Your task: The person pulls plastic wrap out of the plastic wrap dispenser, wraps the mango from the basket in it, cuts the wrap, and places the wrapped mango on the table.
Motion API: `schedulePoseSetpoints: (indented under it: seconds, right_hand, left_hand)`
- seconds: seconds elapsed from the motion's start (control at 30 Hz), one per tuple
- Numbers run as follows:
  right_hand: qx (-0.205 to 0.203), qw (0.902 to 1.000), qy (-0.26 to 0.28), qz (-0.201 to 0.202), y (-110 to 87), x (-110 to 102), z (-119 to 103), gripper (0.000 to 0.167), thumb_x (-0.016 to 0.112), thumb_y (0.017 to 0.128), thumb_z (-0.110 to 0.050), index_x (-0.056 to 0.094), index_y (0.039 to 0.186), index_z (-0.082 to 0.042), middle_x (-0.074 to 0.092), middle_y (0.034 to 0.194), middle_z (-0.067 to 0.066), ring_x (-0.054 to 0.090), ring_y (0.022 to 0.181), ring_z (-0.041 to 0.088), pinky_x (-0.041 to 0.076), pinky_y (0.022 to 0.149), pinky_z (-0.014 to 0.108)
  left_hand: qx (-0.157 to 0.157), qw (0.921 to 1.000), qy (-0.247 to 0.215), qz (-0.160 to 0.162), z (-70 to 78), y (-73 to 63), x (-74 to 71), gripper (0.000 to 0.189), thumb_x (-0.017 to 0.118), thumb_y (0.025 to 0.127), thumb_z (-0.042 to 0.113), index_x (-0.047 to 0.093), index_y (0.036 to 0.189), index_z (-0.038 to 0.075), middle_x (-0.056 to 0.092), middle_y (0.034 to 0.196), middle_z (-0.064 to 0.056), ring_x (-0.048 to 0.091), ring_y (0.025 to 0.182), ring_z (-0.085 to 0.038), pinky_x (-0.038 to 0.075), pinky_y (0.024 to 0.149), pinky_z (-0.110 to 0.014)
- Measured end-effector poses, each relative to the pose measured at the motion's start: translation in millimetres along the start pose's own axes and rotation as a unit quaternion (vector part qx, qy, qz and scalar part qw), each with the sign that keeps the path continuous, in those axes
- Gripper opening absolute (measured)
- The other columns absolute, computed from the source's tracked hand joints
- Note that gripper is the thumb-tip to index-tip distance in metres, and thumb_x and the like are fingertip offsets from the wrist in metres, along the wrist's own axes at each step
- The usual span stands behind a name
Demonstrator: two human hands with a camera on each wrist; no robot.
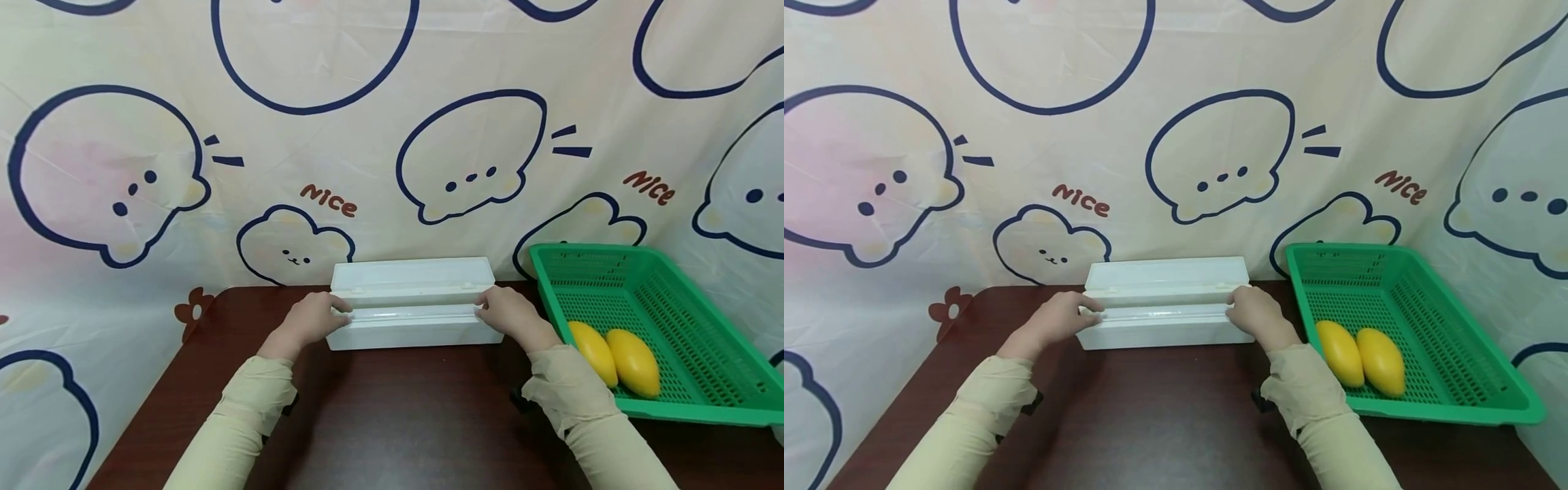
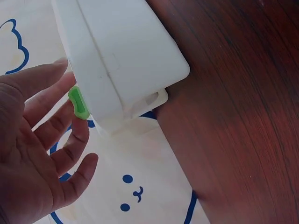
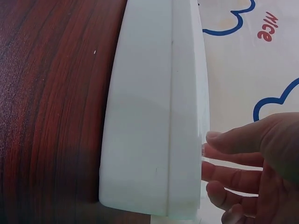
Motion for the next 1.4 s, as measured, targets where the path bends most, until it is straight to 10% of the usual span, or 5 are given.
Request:
schedulePoseSetpoints:
  seconds: [0.37,1.4]
  right_hand:
    - [-0.016,0.9995,0.005,0.026,-0.3,1.5,9.3,0.017,0.065,0.098,-0.01,0.078,0.105,-0.001,0.072,0.106,0.015,0.065,0.084,0.024,0.055,0.077,0.042]
    - [-0.014,0.9967,0.025,0.076,-1.7,-9.1,9.7,0.019,0.062,0.1,-0.007,0.076,0.11,0.002,0.07,0.115,0.022,0.067,0.099,0.035,0.055,0.086,0.049]
  left_hand:
    - [0.013,0.9999,0.007,0.001,-2.6,3.0,-0.2,0.012,0.073,0.095,0.015,0.082,0.099,0.01,0.075,0.1,-0.005,0.064,0.089,-0.02,0.049,0.081,-0.048]
    - [0.028,0.9983,-0.028,0.042,-2.0,7.5,-4.8,0.011,0.068,0.099,0.01,0.078,0.097,0.005,0.073,0.099,-0.008,0.06,0.083,-0.022,0.048,0.078,-0.043]
Point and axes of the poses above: each hand's wrist, its own y-axis towards the middle knuckle, its own x-axis out of the palm, z = x × y, the point moved 2 cm from there along y, towards the middle knuckle
